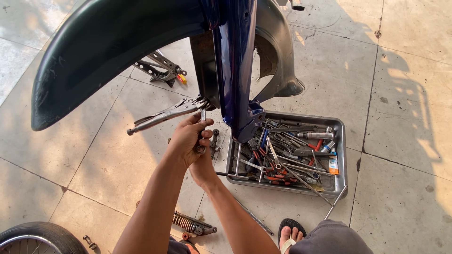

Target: Repairing the front fork and fender assembly of a motorcycle using wrenches

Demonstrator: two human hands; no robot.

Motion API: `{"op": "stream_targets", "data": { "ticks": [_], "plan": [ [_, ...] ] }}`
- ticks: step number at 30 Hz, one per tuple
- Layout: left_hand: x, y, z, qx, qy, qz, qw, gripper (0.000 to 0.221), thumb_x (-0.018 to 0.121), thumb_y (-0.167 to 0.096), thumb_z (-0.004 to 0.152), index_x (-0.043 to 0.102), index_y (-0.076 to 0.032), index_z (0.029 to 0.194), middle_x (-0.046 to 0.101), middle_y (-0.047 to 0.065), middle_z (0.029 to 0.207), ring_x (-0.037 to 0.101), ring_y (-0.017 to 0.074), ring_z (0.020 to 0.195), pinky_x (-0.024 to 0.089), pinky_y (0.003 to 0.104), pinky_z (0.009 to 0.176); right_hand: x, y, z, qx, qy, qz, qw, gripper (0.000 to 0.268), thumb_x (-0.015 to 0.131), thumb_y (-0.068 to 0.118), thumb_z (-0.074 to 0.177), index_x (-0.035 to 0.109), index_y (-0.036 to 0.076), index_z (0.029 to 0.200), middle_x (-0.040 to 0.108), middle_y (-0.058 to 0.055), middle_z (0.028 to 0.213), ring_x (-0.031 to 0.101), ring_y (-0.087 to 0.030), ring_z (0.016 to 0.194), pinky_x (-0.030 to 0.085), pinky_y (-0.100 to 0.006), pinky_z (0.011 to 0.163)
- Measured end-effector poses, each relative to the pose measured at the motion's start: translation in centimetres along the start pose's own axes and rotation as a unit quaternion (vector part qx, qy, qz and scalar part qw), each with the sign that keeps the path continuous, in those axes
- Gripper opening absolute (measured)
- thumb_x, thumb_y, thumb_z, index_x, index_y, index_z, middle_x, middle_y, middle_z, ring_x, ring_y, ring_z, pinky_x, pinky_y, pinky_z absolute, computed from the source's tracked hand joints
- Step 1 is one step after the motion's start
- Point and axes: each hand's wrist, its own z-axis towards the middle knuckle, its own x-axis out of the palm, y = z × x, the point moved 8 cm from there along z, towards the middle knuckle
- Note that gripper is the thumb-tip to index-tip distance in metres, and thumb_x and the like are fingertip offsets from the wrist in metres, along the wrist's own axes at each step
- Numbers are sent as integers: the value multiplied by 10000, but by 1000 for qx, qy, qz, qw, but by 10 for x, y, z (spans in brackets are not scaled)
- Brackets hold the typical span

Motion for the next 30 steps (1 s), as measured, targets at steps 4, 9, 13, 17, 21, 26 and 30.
{"op": "stream_targets", "data": {
  "ticks": [4, 9, 13, 17, 21, 26, 30],
  "plan": [
    [11, -4, -10, -15, -4, -5, 1000, 312, 479, 6, 1018, 550, -19, 1320, 624, 128, 983, 492, 105, 611, 402, 177, 438, 1, 1, 3, 14, -8, 13, 1000, 258, 541, 60, 1004, 346, 140, 1153, 491, -176, 972, 505, -234, 531, 489, -285, 362],
    [9, -2, -7, -24, 7, 29, 999, 356, 458, 18, 1020, 524, -29, 1367, 529, 70, 888, 374, 49, 560, 300, 137, 406, -1, 29, 3, 67, -19, -18, 997, 72, 487, 69, 1002, 552, 55, 1029, 416, -70, 613, 376, -147, 367, 290, -237, 276],
    [4, 1, -1, -12, -5, 66, 998, 438, 454, 17, 1013, 484, -6, 1448, 525, 82, 890, 392, 42, 558, 302, 141, 399, 3, 37, 2, 69, -55, -23, 996, 156, 470, 131, 1045, 611, 68, 1023, 435, -78, 530, 390, -149, 309, 302, -238, 253],
    [3, -8, -5, -12, -5, 89, 996, 484, 478, 20, 992, 481, -12, 1476, 539, 83, 863, 389, 41, 540, 293, 143, 378, -4, 28, 7, 80, -45, -18, 996, 201, 481, 230, 1078, 621, 95, 1127, 460, -102, 516, 376, -156, 278, 267, -235, 234],
    [4, -17, -10, -8, -8, 118, 993, 514, 494, 36, 959, 508, -28, 1468, 545, 79, 840, 418, 41, 507, 288, 146, 353, -7, 34, 7, 92, -24, -7, 995, 251, 503, 280, 1069, 617, 115, 1218, 493, -94, 520, 383, -144, 264, 246, -223, 235],
    [5, -31, -19, -8, -7, 120, 993, 524, 491, 54, 918, 550, -8, 1435, 562, 103, 823, 363, 18, 497, 298, 123, 342, -14, 34, 12, 82, 4, -18, 996, 338, 492, 245, 1074, 573, 69, 1351, 432, -115, 492, 374, -163, 262, 237, -238, 248],
    [2, -33, -19, -13, -2, 118, 993, 522, 484, 57, 903, 574, -15, 1412, 568, 112, 811, 356, 24, 500, 296, 128, 335, -13, 39, 10, 83, 15, -21, 996, 401, 479, 220, 1075, 522, 32, 1426, 416, -95, 503, 363, -150, 266, 232, -222, 252]
  ]
}}
